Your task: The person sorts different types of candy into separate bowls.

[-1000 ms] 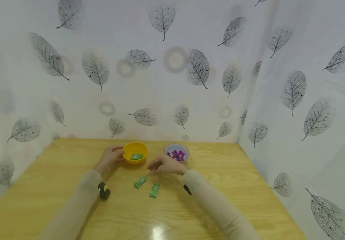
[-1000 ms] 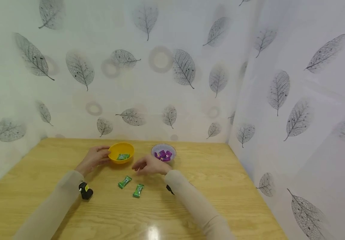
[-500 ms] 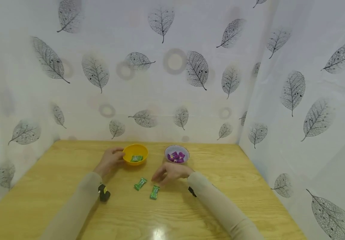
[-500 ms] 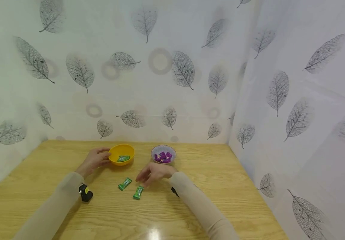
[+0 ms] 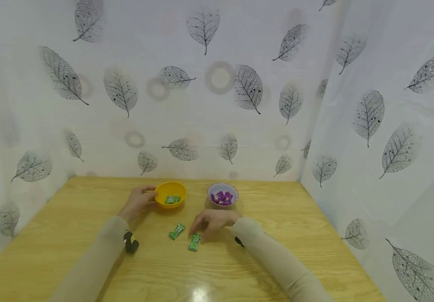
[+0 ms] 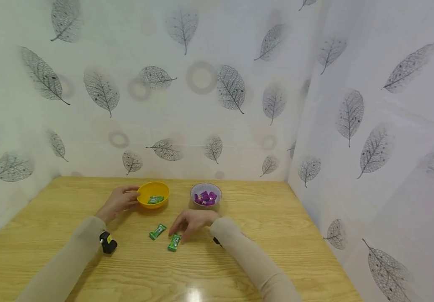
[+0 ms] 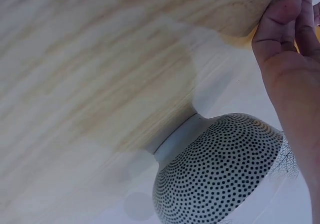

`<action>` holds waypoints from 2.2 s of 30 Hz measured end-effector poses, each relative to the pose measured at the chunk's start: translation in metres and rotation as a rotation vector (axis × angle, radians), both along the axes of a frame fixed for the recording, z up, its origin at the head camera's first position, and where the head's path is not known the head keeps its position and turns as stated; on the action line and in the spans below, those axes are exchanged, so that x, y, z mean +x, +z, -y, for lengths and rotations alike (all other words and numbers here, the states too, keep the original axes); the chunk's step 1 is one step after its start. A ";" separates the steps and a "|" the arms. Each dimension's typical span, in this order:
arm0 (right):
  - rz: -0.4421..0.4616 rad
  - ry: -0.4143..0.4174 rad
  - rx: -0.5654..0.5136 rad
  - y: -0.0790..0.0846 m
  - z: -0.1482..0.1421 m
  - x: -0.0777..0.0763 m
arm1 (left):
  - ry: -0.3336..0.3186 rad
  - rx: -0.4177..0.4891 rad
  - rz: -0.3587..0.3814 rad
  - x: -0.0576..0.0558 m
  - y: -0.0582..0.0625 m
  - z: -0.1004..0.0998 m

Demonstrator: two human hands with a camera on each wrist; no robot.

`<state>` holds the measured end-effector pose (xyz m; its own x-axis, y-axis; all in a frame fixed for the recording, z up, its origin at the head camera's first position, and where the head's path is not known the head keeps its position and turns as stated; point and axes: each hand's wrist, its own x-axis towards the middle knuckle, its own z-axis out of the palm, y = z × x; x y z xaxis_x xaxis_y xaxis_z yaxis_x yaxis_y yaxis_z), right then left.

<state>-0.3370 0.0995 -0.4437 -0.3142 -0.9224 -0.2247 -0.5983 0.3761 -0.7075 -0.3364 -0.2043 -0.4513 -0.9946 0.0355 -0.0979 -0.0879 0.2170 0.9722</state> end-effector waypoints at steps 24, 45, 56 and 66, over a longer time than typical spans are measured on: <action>-0.051 -0.025 0.002 -0.006 0.006 0.006 | -0.005 -0.028 0.030 -0.001 -0.001 0.001; -0.084 -0.141 -0.034 -0.005 0.006 0.003 | -0.013 0.007 -0.001 0.001 0.002 -0.002; -0.141 -0.190 -0.026 0.002 0.016 0.007 | -0.011 0.017 -0.006 0.003 -0.001 -0.002; -0.171 -0.253 -0.090 0.005 0.027 0.000 | -0.007 0.040 0.001 0.001 0.000 -0.001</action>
<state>-0.3373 0.0725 -0.4392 -0.5625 -0.8238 -0.0699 -0.6071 0.4690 -0.6415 -0.3357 -0.2030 -0.4517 -0.9942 0.0466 -0.0972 -0.0875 0.1785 0.9800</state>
